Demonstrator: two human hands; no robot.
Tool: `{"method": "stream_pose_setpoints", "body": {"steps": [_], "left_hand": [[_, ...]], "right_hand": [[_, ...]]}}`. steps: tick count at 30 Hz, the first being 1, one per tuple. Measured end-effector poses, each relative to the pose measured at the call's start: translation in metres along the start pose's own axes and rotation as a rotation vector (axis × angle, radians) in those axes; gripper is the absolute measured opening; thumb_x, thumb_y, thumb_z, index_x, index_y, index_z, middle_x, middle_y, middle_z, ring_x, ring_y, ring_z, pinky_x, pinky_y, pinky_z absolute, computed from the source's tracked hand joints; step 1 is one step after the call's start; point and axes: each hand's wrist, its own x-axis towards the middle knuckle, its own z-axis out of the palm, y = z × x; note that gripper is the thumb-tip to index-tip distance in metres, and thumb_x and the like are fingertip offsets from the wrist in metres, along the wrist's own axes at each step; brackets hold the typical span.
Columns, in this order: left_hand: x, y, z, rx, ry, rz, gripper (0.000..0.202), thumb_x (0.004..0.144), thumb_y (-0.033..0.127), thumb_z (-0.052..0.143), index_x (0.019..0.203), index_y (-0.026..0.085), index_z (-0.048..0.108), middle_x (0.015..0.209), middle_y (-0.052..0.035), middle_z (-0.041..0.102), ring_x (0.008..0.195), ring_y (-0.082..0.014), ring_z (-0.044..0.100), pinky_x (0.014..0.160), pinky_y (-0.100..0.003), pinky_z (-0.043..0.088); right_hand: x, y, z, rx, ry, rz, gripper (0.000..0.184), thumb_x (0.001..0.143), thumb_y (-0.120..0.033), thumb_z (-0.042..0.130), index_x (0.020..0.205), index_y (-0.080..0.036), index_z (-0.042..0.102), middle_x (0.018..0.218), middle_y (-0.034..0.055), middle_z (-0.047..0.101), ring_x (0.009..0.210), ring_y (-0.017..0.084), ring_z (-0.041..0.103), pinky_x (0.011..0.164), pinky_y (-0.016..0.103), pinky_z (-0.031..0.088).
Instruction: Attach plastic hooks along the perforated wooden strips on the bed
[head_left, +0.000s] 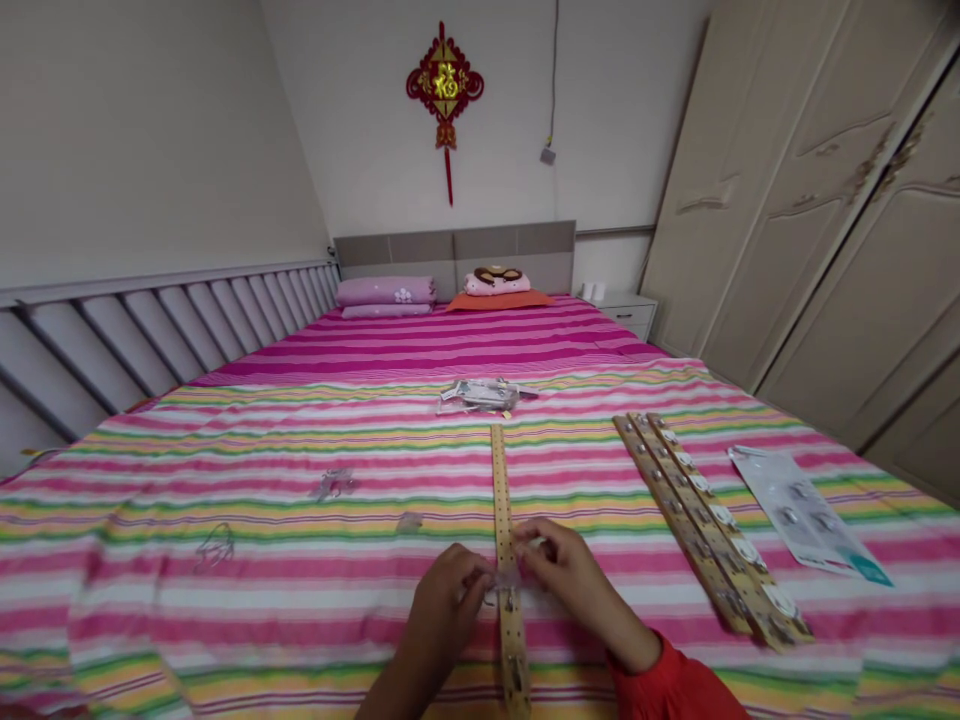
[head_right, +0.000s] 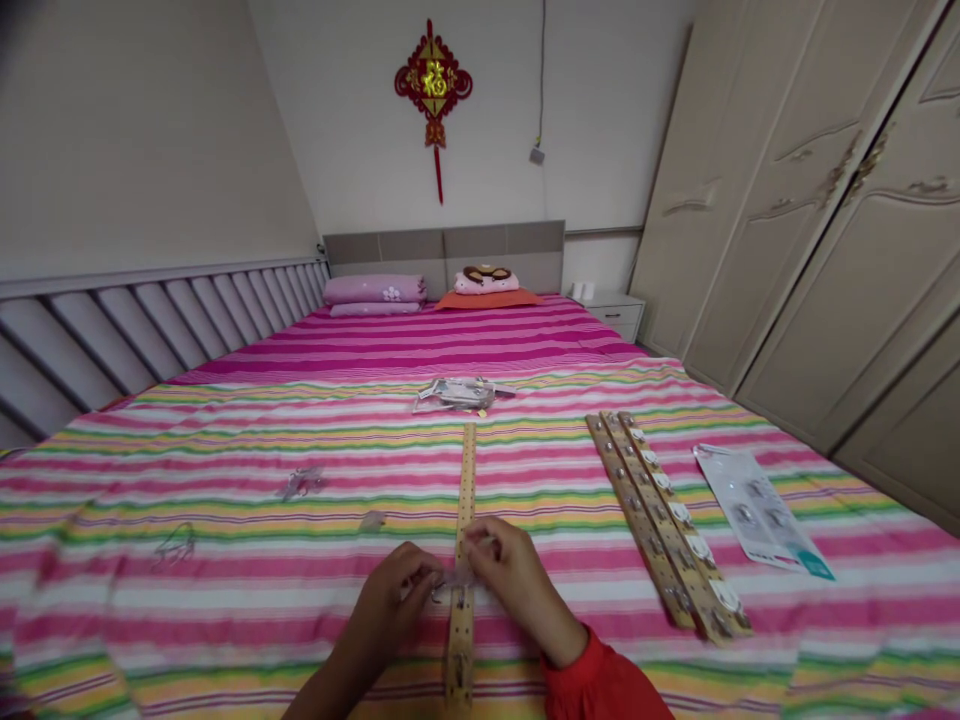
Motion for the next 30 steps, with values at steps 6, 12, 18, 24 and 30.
{"method": "stream_pose_setpoints", "body": {"steps": [6, 12, 18, 24, 30], "left_hand": [[0.012, 0.001, 0.010, -0.567, 0.158, -0.429, 0.029, 0.068, 0.045, 0.066, 0.073, 0.016, 0.065, 0.062, 0.0003, 0.063, 0.061, -0.0141, 0.057, 0.061, -0.026, 0.045], [0.020, 0.001, 0.029, -0.662, 0.201, -0.551, 0.032, 0.058, 0.044, 0.071, 0.071, 0.015, 0.065, 0.056, 0.0019, 0.061, 0.056, -0.0125, 0.054, 0.057, -0.025, 0.042], [0.030, -0.015, 0.042, -0.577, 0.190, -0.467, 0.022, 0.062, 0.037, 0.067, 0.067, 0.015, 0.065, 0.061, -0.0008, 0.066, 0.062, -0.0156, 0.059, 0.063, -0.027, 0.045], [0.042, -0.029, 0.049, -0.489, 0.160, -0.434, 0.018, 0.063, 0.033, 0.065, 0.068, 0.016, 0.063, 0.065, -0.0016, 0.067, 0.065, -0.0167, 0.062, 0.065, -0.027, 0.047], [0.043, -0.037, 0.053, -0.384, 0.129, -0.439, 0.015, 0.065, 0.032, 0.062, 0.067, 0.017, 0.061, 0.064, -0.0009, 0.065, 0.064, -0.0162, 0.060, 0.063, -0.027, 0.045]], "right_hand": [[-0.001, 0.023, 0.002, 0.202, 0.152, 0.135, 0.039, 0.064, -0.056, 0.069, 0.066, -0.018, 0.062, 0.048, -0.0053, 0.050, 0.036, 0.008, 0.038, 0.038, 0.023, 0.027], [-0.001, 0.039, 0.020, 0.269, 0.095, 0.147, 0.040, 0.063, -0.055, 0.071, 0.065, -0.017, 0.060, 0.046, -0.0061, 0.049, 0.036, 0.008, 0.038, 0.038, 0.022, 0.026], [0.016, 0.054, 0.018, 0.173, 0.123, 0.088, 0.038, 0.071, -0.054, 0.062, 0.058, -0.020, 0.051, 0.044, -0.0075, 0.042, 0.038, 0.009, 0.035, 0.041, 0.023, 0.026], [0.028, 0.062, 0.010, -0.108, 0.157, -0.047, 0.031, 0.075, -0.043, 0.055, 0.055, -0.021, 0.047, 0.054, -0.0044, 0.044, 0.055, 0.014, 0.042, 0.054, 0.026, 0.034], [0.033, 0.068, 0.009, -0.173, 0.126, -0.031, 0.029, 0.076, -0.039, 0.053, 0.055, -0.022, 0.044, 0.054, -0.0051, 0.041, 0.055, 0.014, 0.039, 0.054, 0.027, 0.032]]}}
